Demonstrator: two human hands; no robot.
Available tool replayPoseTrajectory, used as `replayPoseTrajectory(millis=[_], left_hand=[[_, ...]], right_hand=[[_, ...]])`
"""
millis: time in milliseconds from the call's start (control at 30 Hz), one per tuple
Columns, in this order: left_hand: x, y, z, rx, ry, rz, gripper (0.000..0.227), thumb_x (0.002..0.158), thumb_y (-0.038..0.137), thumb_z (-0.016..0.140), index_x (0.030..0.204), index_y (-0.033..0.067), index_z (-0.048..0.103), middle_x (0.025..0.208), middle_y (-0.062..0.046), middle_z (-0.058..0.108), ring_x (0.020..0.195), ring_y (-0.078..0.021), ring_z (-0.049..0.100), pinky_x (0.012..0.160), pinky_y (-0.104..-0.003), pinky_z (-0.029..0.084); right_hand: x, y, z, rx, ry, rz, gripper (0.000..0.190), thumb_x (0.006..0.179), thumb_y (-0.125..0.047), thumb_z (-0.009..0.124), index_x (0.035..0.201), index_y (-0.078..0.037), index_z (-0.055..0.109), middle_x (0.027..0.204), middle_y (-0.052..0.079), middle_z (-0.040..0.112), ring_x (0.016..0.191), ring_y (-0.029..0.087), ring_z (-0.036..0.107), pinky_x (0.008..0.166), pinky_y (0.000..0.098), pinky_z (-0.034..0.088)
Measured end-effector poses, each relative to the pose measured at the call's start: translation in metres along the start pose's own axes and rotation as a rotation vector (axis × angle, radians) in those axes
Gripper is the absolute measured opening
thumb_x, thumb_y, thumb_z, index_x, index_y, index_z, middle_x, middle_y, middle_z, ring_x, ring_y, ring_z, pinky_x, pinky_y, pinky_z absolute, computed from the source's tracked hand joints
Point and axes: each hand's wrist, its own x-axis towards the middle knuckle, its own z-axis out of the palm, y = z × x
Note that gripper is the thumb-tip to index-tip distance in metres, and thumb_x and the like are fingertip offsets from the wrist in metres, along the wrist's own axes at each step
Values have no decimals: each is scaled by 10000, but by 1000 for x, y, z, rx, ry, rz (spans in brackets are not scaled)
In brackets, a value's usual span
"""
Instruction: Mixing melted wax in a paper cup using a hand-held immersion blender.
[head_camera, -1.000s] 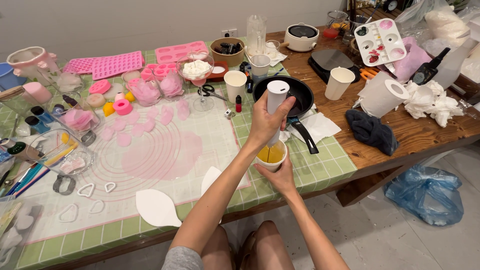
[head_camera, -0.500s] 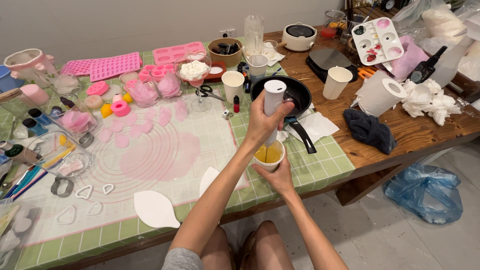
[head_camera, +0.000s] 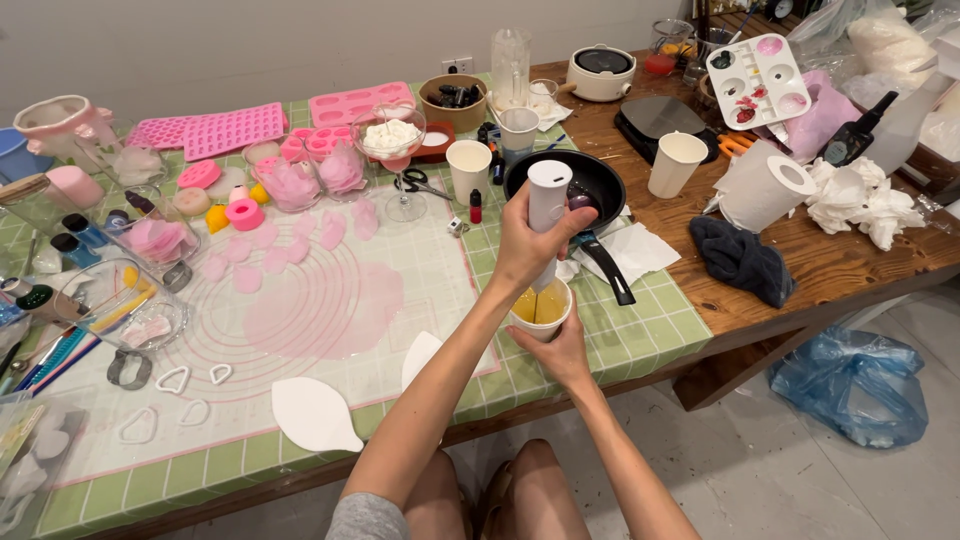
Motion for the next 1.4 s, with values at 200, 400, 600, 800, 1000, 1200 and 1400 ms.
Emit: replayPoseTrajectory(millis=[200,400,600,800,1000,1200,1400], left_hand=[[0,0,2,15,30,17,347,858,194,860,1008,36,590,766,7,599,521,-59,545,434,-238,432],[-1,5,7,32,66,-2,311,880,210,828,1041,19,643,833,-32,716,530,-52,547,430,-231,413],[-7,9,11,128,108,118,297,920,241,809,1077,46,650,894,-3,707,647,-37,599,497,-225,459],[-5,1,8,34,192,37,289,894,238,799,1030,44,635,778,13,649,537,-46,549,436,-229,426],[-3,1,9,42,193,75,269,913,236,795,1016,43,639,784,8,658,535,-49,557,447,-226,425],[-4,1,14,264,185,244,301,938,272,786,1098,44,672,939,-11,727,833,-85,681,723,-261,555],[-4,2,20,284,211,268,305,942,273,789,1096,41,665,954,-17,725,851,-85,676,743,-264,559]], right_hand=[[0,4,-1,0,-15,-38,776,752,-179,889,1366,-49,431,1197,82,664,1074,165,682,872,332,585],[2,14,-1,31,-16,-16,784,744,-169,891,1385,-35,460,1209,83,670,1079,167,676,883,335,578],[5,31,-5,30,-17,15,747,726,-162,893,1347,-14,506,1205,86,686,1063,169,691,878,333,581],[5,33,-6,26,-22,-21,727,735,-174,888,1338,-6,519,1201,95,690,1059,173,695,882,331,577],[5,29,-6,42,-38,10,703,748,-180,879,1328,-8,522,1200,94,691,1053,181,700,874,338,584],[4,24,-6,22,-55,-36,694,761,-179,876,1334,-8,524,1220,98,684,1083,192,694,889,350,573],[4,18,-7,24,-47,-17,731,742,-198,879,1342,-12,506,1212,104,689,1071,199,698,882,351,579]])
